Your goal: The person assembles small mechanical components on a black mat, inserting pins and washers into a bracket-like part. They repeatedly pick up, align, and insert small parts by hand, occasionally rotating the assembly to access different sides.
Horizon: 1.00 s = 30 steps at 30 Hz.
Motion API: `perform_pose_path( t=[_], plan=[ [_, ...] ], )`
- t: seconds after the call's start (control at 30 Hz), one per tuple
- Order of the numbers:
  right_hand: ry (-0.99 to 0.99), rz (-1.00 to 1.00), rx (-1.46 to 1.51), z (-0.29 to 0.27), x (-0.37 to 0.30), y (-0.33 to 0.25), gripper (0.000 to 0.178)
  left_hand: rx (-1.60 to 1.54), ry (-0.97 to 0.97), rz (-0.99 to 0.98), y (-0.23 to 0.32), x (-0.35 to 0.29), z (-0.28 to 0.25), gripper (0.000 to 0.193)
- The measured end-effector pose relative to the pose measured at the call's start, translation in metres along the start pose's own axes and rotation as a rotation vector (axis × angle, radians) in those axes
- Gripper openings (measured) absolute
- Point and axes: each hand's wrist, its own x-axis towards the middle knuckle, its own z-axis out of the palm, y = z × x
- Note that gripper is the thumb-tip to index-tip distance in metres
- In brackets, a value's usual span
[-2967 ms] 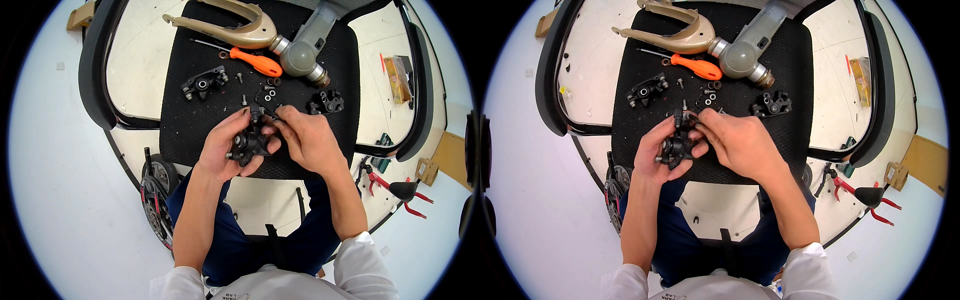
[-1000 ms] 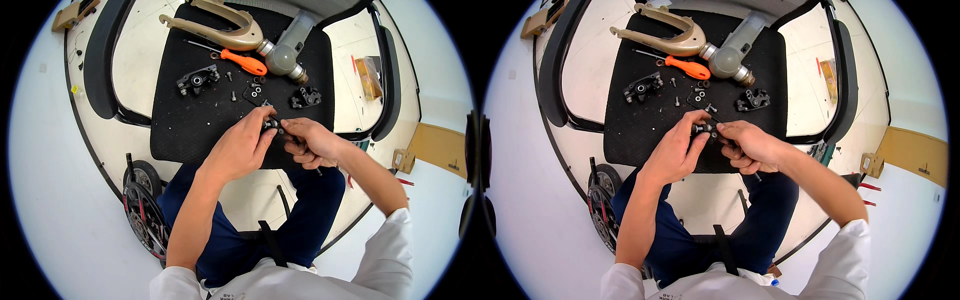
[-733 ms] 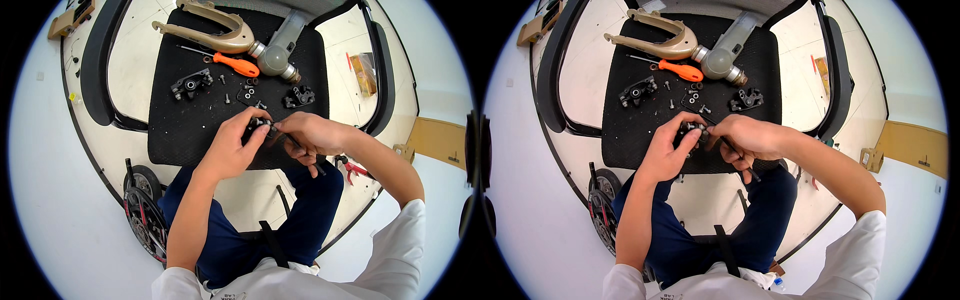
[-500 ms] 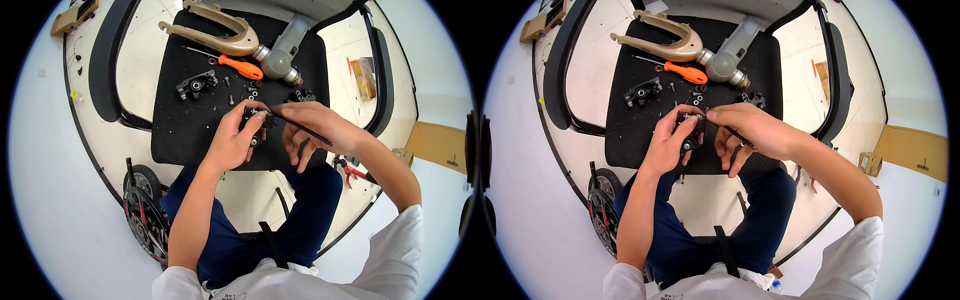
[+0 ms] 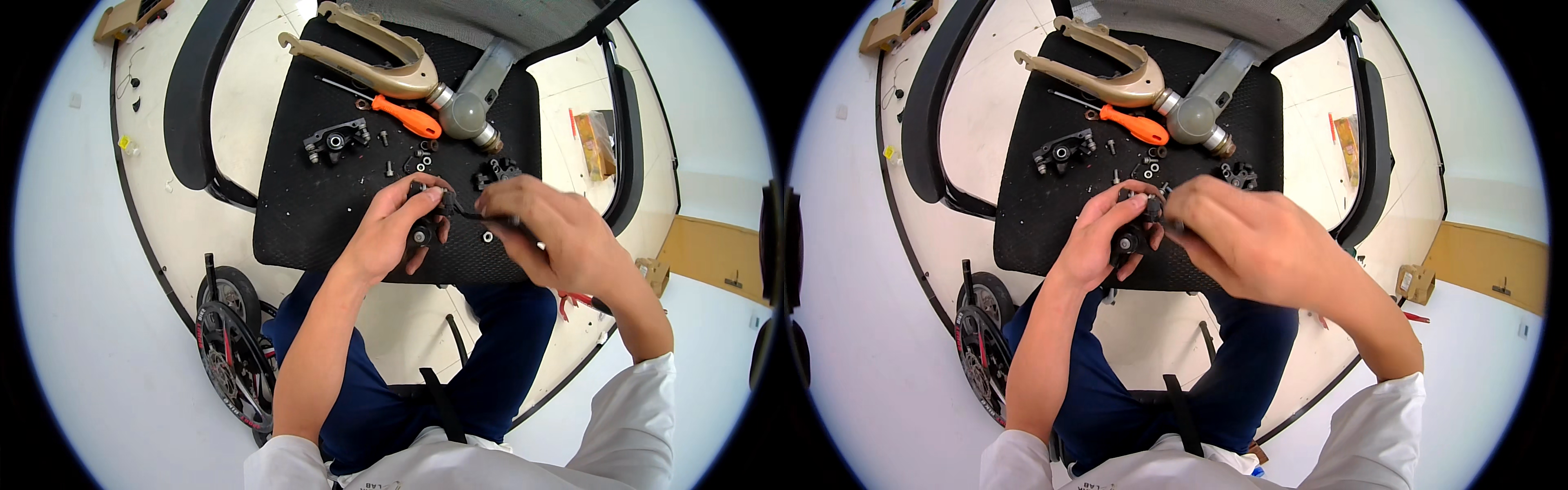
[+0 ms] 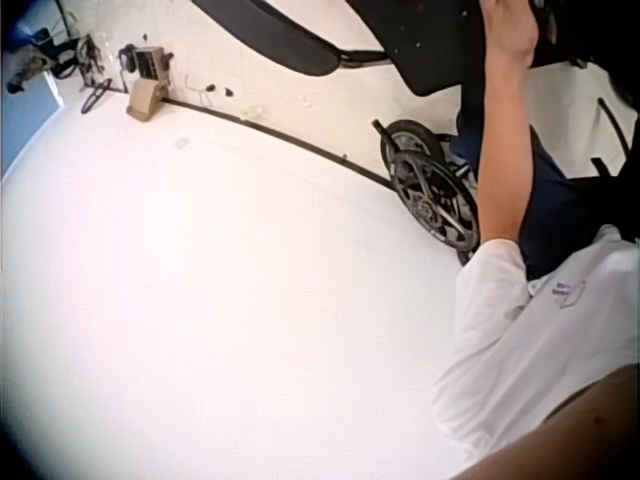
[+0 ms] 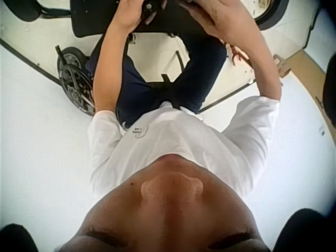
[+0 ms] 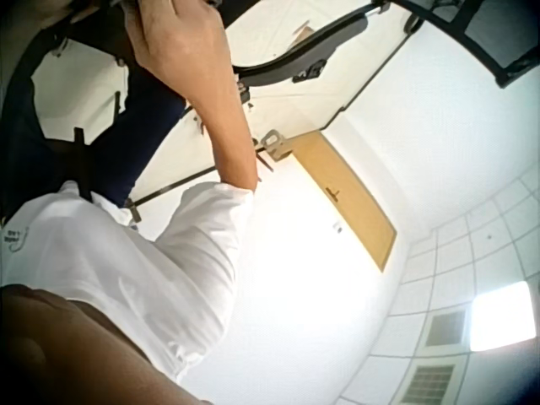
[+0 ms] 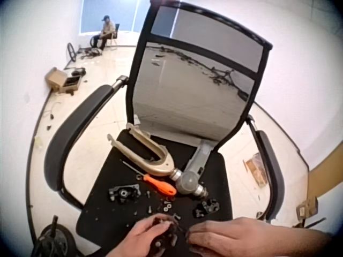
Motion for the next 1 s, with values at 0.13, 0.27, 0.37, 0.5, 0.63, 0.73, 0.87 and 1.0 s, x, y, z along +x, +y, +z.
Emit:
perform_pose_path(
  t=[0.13,0.27,0.37,0.5,0.63,0.73,0.87,1.0],
  plan=[
    [-0.001,0.126,0.067,-0.002,0.011,0.009,0.022,-0.039,-0.042,-0.042,0.004,-0.002,-0.001,0.026],
    [0.034,0.126,0.246,-0.002,0.026,0.026,0.014,-0.11,-0.155,-0.125,0.001,-0.004,-0.003,0.028],
    [0.098,0.246,0.537,0.009,0.034,0.027,0.01,-0.287,-0.219,-0.145,-0.001,-0.003,-0.006,0.03],
    [0.429,0.37,0.895,0.042,0.041,0.028,0.021,-0.466,-0.264,-0.138,0.001,0.0,-0.002,0.027],
    [0.699,0.499,1.31,0.068,0.053,0.028,0.025,-0.54,-0.305,-0.167,-0.001,0.002,-0.001,0.025],
    [0.727,0.603,1.483,0.071,0.057,0.026,0.025,-0.554,-0.268,-0.179,0.002,0.001,-0.002,0.025],
    [0.722,0.63,1.562,0.062,0.053,0.029,0.025,-0.547,-0.244,-0.185,0.001,0.002,-0.003,0.026],
    [0.683,0.614,1.513,0.063,0.052,0.028,0.026,-0.529,-0.248,-0.185,0.0,0.004,-0.003,0.026]
  ],
)
